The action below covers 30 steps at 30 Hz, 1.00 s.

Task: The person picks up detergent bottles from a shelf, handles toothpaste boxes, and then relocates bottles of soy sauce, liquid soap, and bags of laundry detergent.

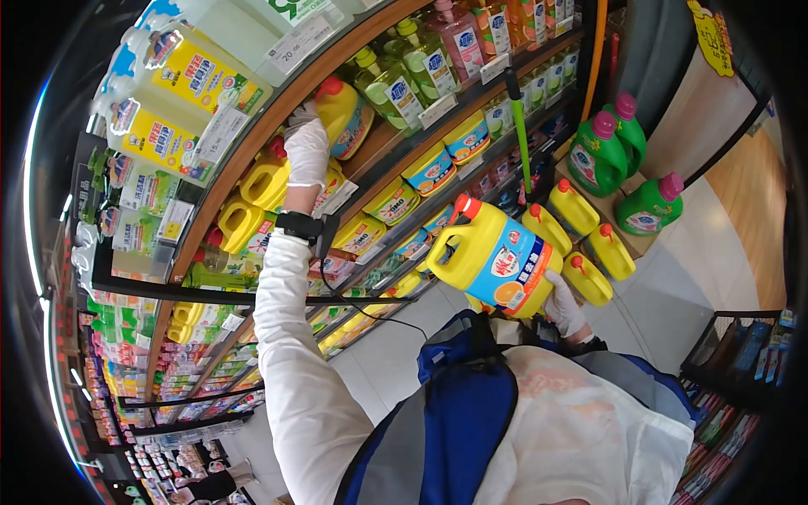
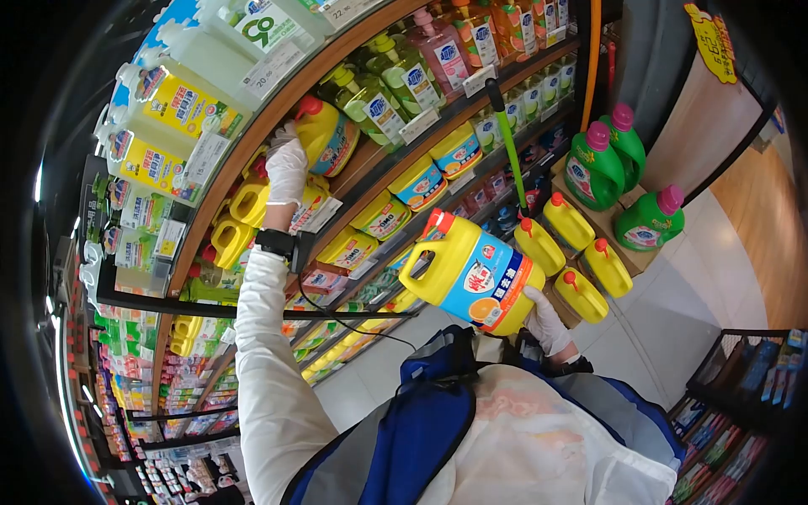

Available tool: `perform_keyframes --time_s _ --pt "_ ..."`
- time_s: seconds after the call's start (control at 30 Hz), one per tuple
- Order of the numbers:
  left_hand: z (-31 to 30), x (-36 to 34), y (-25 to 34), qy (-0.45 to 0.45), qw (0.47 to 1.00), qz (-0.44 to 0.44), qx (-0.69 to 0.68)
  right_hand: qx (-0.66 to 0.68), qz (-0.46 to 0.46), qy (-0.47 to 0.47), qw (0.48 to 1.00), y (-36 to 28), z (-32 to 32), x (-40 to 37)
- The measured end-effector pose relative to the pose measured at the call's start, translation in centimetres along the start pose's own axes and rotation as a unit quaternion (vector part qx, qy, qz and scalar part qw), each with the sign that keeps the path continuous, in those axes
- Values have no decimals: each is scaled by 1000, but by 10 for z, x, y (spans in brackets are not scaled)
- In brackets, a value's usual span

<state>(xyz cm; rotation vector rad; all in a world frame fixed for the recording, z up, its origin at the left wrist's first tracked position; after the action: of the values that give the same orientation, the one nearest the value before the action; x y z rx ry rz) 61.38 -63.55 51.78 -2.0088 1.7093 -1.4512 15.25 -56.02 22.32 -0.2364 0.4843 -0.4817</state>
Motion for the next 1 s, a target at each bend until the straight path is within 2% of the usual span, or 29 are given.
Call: perform_keyframes --time_s 0.03,0.13,0.17,0.4,0.5,0.6,0.63,0.73,0.77,0.87,0.9,1.0 --pt "-6 -6 6 -84 996 -16 -24 14 1 -4 1000 1 -2 0" --pt "-28 -19 28 -113 991 41 -50 35 -1 0 999 4 -7 -6" --pt "-33 -26 30 -75 993 54 -69 39 -2 2 999 4 -7 -7" --pt "-58 -32 28 -21 983 13 -181 10 -45 13 999 -10 -2 -21" --pt "-61 -18 16 -27 987 2 -159 22 -47 23 998 -7 -12 -21" --pt "-55 -9 15 -53 996 4 -74 35 -40 33 998 -5 -18 -23" --pt "-56 -5 19 -94 995 -5 -34 38 -37 35 998 -4 -19 -23" --pt "-57 2 24 -36 999 -14 30 31 -37 36 998 -5 -19 -23" --pt "-36 5 21 -149 987 -52 -28 27 -38 36 998 -5 -19 -23" --pt "-29 10 22 -75 990 -95 -69 15 -26 46 998 -4 -22 -23" --pt "-21 15 20 -113 981 -113 -114 5 -24 41 999 -7 -18 -24" --pt "-35 13 18 -112 987 -59 -94 -10 -20 42 999 -10 -10 -29"
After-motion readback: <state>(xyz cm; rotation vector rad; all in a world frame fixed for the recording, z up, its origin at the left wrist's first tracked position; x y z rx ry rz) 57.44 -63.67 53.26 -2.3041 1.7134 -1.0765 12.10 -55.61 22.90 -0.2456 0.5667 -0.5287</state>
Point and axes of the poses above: each hand's wrist, its own x-axis towards the middle knuckle, its own z-axis out of the palm, y = z × x, the point moved 7 cm from there along x, towards the middle knuckle, and after that the axes turned 8 degrees about z, right-handed, at the moved point
